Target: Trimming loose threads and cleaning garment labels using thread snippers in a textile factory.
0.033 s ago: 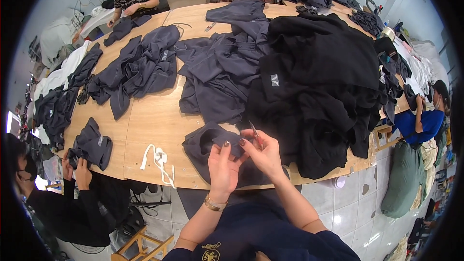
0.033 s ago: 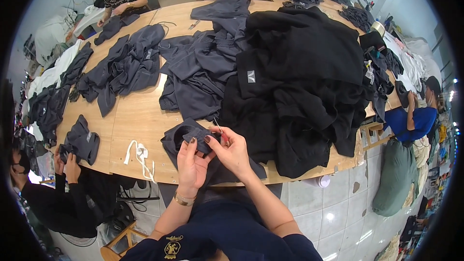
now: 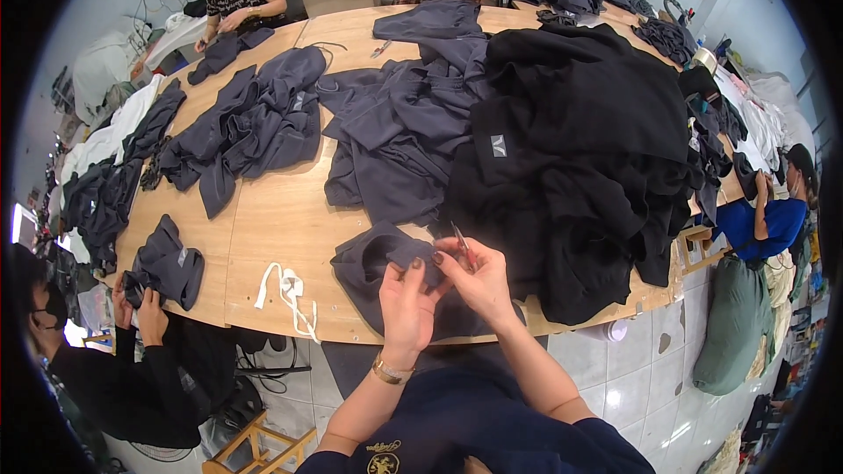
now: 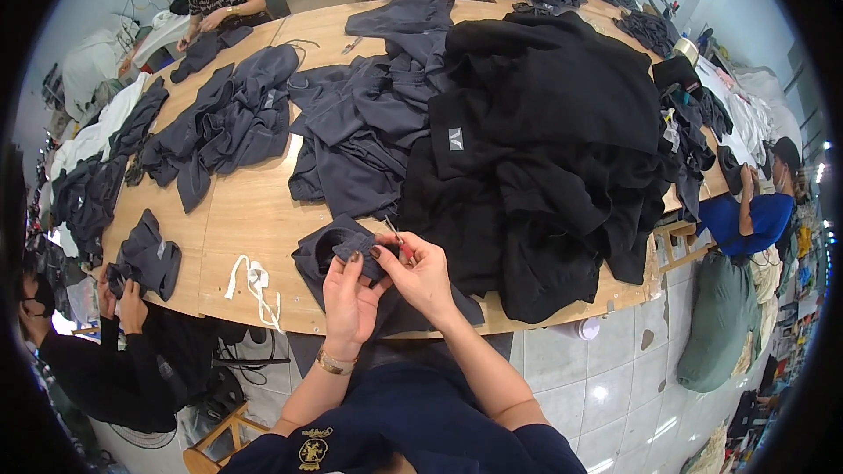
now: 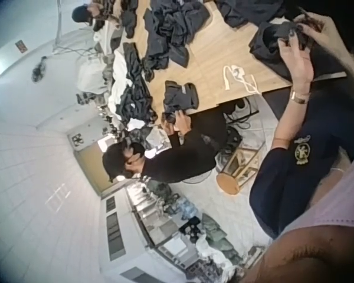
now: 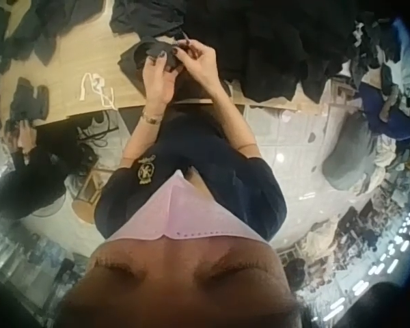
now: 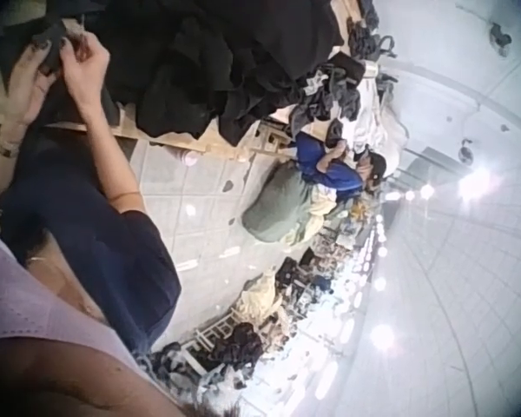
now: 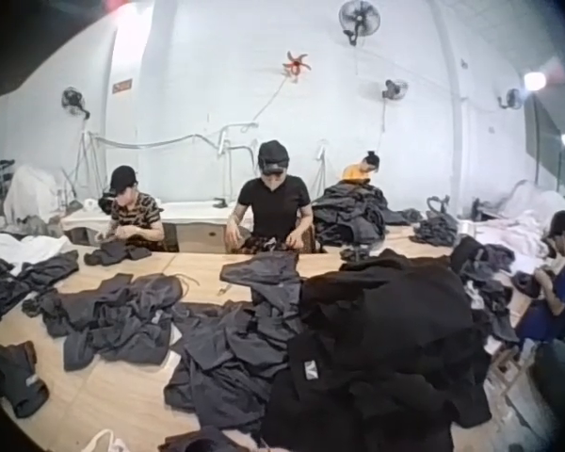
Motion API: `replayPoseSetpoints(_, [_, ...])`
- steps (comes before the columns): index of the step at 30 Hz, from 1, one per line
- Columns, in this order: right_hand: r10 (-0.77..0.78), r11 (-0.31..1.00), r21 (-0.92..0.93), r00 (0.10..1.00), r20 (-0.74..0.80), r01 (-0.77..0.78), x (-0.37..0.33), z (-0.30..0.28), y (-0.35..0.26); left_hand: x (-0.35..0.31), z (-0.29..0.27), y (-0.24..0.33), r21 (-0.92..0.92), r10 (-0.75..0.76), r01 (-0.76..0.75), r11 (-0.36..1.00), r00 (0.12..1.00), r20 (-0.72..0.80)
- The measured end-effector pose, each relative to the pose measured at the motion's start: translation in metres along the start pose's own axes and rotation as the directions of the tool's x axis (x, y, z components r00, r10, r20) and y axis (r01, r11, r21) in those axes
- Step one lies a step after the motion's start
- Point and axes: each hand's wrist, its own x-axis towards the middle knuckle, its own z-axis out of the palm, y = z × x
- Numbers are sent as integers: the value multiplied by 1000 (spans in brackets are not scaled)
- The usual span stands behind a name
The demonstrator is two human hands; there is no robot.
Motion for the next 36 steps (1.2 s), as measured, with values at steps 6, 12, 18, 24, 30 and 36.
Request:
replayPoseSetpoints(6, [-545, 732, -424, 832, 105, 533, -11, -2, 9, 3, -7, -2, -23, -10, 10, 1000, 1000, 28])
replayPoseSetpoints(12, [-525, 737, -330, 807, 271, 590, -32, -6, 5, 2, 3, 12, -31, -63, 61, 998, 996, -62])
replayPoseSetpoints(18, [-323, 855, -415, 945, 44, 311, -19, -16, 2, 3, 0, 10, -57, 0, -2, 998, 1000, -23])
replayPoseSetpoints(24, [-390, 707, -593, 912, 129, 386, -14, -18, 2, 2, -3, 6, 26, 101, -101, 995, 995, -7])
replayPoseSetpoints(30, [-420, 667, -624, 897, 137, 408, -11, -13, 2, 1, -4, 4, 60, 133, -132, 990, 991, -21])
replayPoseSetpoints(36, [-416, 679, -620, 902, 117, 394, -12, -14, -1, 0, 0, 4, 53, 143, -140, 989, 988, -50])
